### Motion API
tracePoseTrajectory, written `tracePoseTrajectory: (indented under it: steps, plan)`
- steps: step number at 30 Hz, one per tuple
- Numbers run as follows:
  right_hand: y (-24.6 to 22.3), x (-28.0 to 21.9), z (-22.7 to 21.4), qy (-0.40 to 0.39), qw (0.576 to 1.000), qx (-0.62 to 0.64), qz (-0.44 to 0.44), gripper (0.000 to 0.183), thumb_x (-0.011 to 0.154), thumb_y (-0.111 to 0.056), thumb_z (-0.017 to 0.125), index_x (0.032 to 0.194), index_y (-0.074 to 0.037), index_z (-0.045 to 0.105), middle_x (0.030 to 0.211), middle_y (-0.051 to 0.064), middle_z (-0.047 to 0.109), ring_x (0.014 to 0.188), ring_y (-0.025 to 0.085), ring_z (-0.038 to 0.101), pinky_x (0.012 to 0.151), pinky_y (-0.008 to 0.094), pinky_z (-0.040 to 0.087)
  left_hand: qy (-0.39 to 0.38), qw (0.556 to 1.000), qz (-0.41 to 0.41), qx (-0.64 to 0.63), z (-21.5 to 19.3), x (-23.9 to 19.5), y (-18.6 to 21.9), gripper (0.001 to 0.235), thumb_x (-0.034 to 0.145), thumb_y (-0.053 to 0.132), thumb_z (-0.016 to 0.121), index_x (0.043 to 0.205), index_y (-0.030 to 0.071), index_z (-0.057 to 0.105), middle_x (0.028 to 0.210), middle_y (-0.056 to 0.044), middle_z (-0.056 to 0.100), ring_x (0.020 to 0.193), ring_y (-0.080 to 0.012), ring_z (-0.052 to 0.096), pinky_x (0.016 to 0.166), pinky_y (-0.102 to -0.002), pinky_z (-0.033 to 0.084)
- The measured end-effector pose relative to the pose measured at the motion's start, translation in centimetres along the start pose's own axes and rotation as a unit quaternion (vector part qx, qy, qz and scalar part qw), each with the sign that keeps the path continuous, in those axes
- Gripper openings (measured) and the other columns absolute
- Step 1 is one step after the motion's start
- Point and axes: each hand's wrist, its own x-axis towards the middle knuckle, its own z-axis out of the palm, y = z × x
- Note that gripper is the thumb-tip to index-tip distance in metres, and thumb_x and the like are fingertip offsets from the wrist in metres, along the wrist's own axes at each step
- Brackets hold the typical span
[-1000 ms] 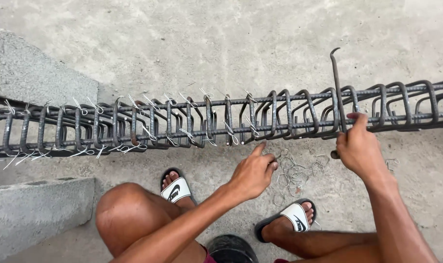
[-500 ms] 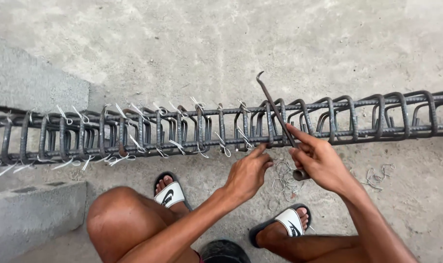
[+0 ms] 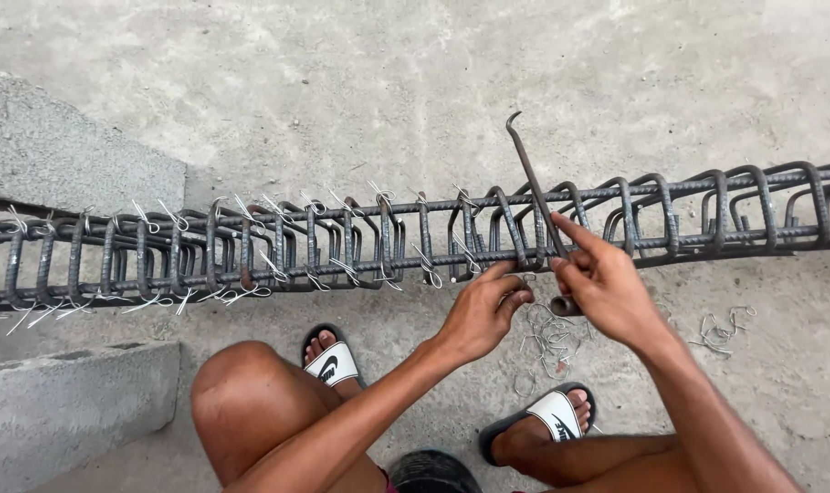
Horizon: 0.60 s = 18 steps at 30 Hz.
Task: Tying steel rebar intersections using wire and a manual hook tool
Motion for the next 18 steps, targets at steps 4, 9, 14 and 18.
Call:
tracePoseTrajectory:
  steps: [4,9,14,18]
  plan:
    - [-3.2,-1.7,2.0,-0.022,0.996,-0.087,0.005,0.064,0.096,-0.003,0.059,0.157,-0.01,0.046,0.063,0.014,0.067,0.06,0.027,0.063,0.056,0.04,0.053,0.015,1.0,0.012,-0.004,0.0,-0.1,0.0,0.015,0.103,0.024,0.058,0.097,0.015,0.069,0.133,-0.016,0.063,0.12,-0.0481,0.06,0.093,-0.053,0.055]
    - [-0.7,-3.1,3.7,-0.007,0.989,-0.146,0.025,0.067,0.096,-0.006,0.052,0.159,-0.012,0.033,0.066,0.014,0.065,0.061,0.033,0.064,0.06,0.047,0.053,0.038,0.999,0.031,-0.015,-0.6,-0.8,1.5,0.012,0.101,0.017,0.06,0.096,0.01,0.069,0.129,-0.022,0.061,0.119,-0.0517,0.059,0.096,-0.056,0.053]
    - [1.0,-3.6,4.2,0.015,0.988,-0.155,0.01,0.064,0.098,-0.005,0.049,0.159,-0.011,0.032,0.066,0.012,0.064,0.056,0.029,0.063,0.056,0.042,0.055,0.043,0.999,0.024,-0.018,0.5,-0.6,-0.3,0.015,0.103,0.02,0.059,0.097,0.011,0.069,0.131,-0.022,0.06,0.121,-0.0506,0.059,0.098,-0.055,0.052]
    - [4.0,-4.0,5.2,0.009,0.988,-0.157,-0.008,0.061,0.1,-0.005,0.047,0.158,-0.01,0.031,0.067,0.013,0.064,0.051,0.03,0.064,0.054,0.042,0.059,0.047,0.999,0.002,-0.017,0.8,-1.5,0.0,0.016,0.102,0.017,0.058,0.097,0.008,0.07,0.141,-0.028,0.055,0.122,-0.0544,0.057,0.1,-0.058,0.051]
